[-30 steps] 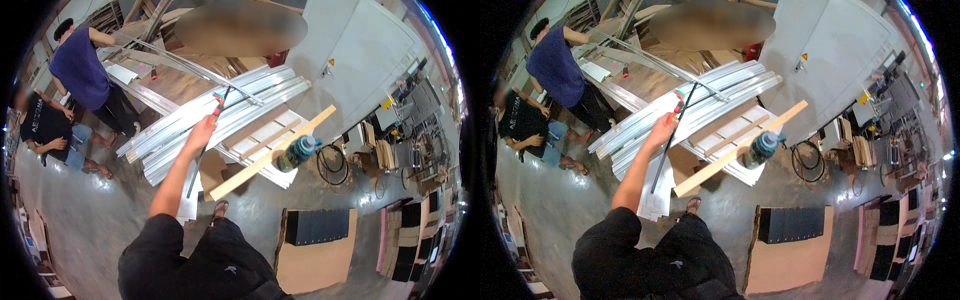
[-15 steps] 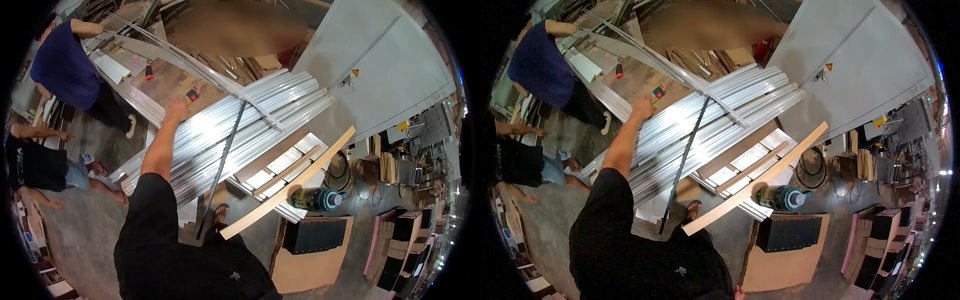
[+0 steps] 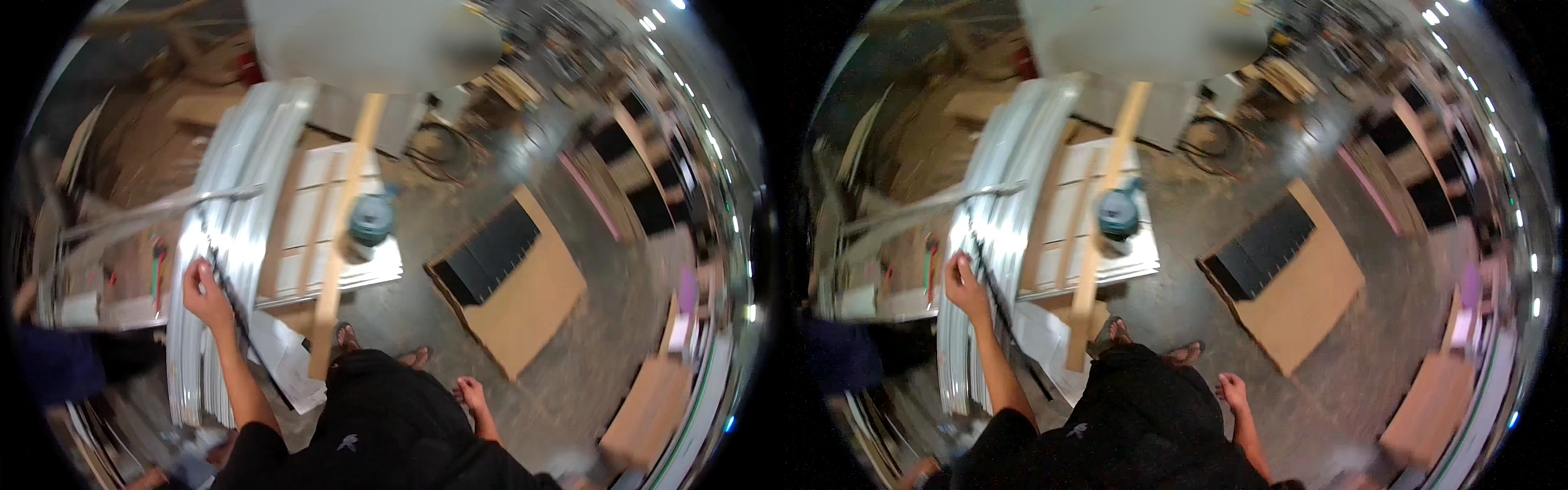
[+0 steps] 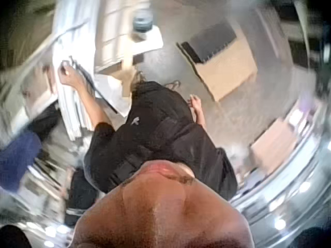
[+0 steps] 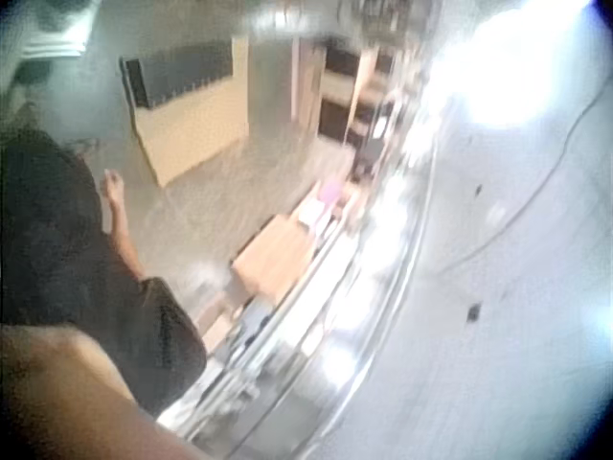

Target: The person manipulates blue flexible tubing on a large piece of factory machinery by hand, then uses a yellow-handled tool to work on different sections of the machine's frame before walking through the facility carrying a bundle of long blue and red tubes.

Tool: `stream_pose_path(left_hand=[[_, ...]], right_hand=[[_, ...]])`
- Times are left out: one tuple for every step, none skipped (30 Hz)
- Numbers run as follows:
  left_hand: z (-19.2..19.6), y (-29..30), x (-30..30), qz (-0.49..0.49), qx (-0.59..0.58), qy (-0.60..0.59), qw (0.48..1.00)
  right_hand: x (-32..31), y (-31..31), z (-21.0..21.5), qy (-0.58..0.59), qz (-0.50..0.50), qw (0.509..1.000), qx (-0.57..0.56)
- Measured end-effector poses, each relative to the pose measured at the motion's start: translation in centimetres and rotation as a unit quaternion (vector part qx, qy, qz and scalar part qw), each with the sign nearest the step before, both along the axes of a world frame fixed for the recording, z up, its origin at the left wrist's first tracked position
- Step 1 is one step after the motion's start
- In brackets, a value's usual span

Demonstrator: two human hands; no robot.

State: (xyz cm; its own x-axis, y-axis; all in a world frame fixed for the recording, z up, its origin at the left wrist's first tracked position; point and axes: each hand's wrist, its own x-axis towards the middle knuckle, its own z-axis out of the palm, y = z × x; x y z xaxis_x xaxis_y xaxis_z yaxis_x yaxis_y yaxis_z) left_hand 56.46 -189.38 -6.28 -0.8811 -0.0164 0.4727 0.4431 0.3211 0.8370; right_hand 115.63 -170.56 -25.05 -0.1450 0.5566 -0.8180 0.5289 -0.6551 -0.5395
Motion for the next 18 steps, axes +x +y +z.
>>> stream_pose_path(left_hand=[[0.1, 3.4, 3.7, -0.052, 0.005, -0.038, 0.998], [-0.7, 6.5, 7.1, -0.146, 0.003, -0.052, 0.988], [-1.5, 10.0, 11.9, -0.231, -0.004, -0.06, 0.971], [-1.9, 13.6, 17.0, -0.311, -0.04, -0.116, 0.942], [-1.7, 16.2, 21.8, -0.413, -0.057, -0.24, 0.876], [-2.2, 18.7, 25.6, -0.508, -0.131, -0.304, 0.795], [-4.8, 20.5, 28.3, -0.608, -0.24, -0.266, 0.709], [-7.2, 22.4, 30.6, -0.681, -0.295, -0.267, 0.614], [-9.8, 23.8, 32.8, -0.721, -0.35, -0.297, 0.519], [-12.8, 25.1, 35.3, -0.722, -0.364, -0.323, 0.493], [-15.8, 25.7, 36.7, -0.72, -0.378, -0.347, 0.467], [-19.2, 26.2, 37.8, -0.674, -0.377, -0.388, 0.504], [-22.5, 26.2, 38.1, -0.622, -0.372, -0.424, 0.543], [-25.2, 26.0, 38.2, -0.542, -0.356, -0.473, 0.596], [-27.5, 25.4, 37.9, -0.454, -0.339, -0.516, 0.642], [-29.7, 25.8, 37.6, -0.389, -0.353, -0.567, 0.635], [-31.6, 27.8, 38.5, -0.324, -0.365, -0.611, 0.623], [-31.3, 29.3, 40.6, -0.32, -0.425, -0.578, 0.619]], right_hand=[[1.3, -0.5, -1.1, -0.007, -0.008, 1.0, 0.002], [2.8, -1.1, -2.2, -0.01, -0.015, 1.0, 0.004], [5.2, -1.0, -3.2, -0.011, -0.038, 0.999, 0.0], [7.6, -1.5, -4.0, -0.018, -0.063, 0.998, -0.003], [9.2, -1.9, -5.0, -0.018, -0.075, 0.997, -0.009], [11.1, -2.6, -5.6, -0.023, -0.134, 0.99, -0.025], [12.9, -2.9, -6.2, -0.028, -0.188, 0.981, -0.039], [14.4, -2.6, -6.2, -0.036, -0.239, 0.969, -0.053], [15.8, -3.3, -6.7, -0.011, -0.276, 0.959, -0.057], [18.2, -3.0, -7.1, 0.01, -0.307, 0.95, -0.058], [19.7, -3.2, -7.3, 0.032, -0.337, 0.939, -0.057], [21.2, -3.0, -7.4, 0.011, -0.335, 0.939, -0.077], [22.4, -2.4, -7.5, 0.018, -0.351, 0.933, -0.08], [23.4, -2.3, -7.4, 0.022, -0.365, 0.927, -0.086], [24.4, -2.6, -7.5, 0.027, -0.379, 0.92, -0.094], [26.0, -3.2, -9.3, 0.046, -0.408, 0.906, -0.102], [27.6, -3.6, -11.1, 0.064, -0.397, 0.91, -0.1], [28.1, -1.9, -11.0, 0.067, -0.424, 0.897, -0.103]])
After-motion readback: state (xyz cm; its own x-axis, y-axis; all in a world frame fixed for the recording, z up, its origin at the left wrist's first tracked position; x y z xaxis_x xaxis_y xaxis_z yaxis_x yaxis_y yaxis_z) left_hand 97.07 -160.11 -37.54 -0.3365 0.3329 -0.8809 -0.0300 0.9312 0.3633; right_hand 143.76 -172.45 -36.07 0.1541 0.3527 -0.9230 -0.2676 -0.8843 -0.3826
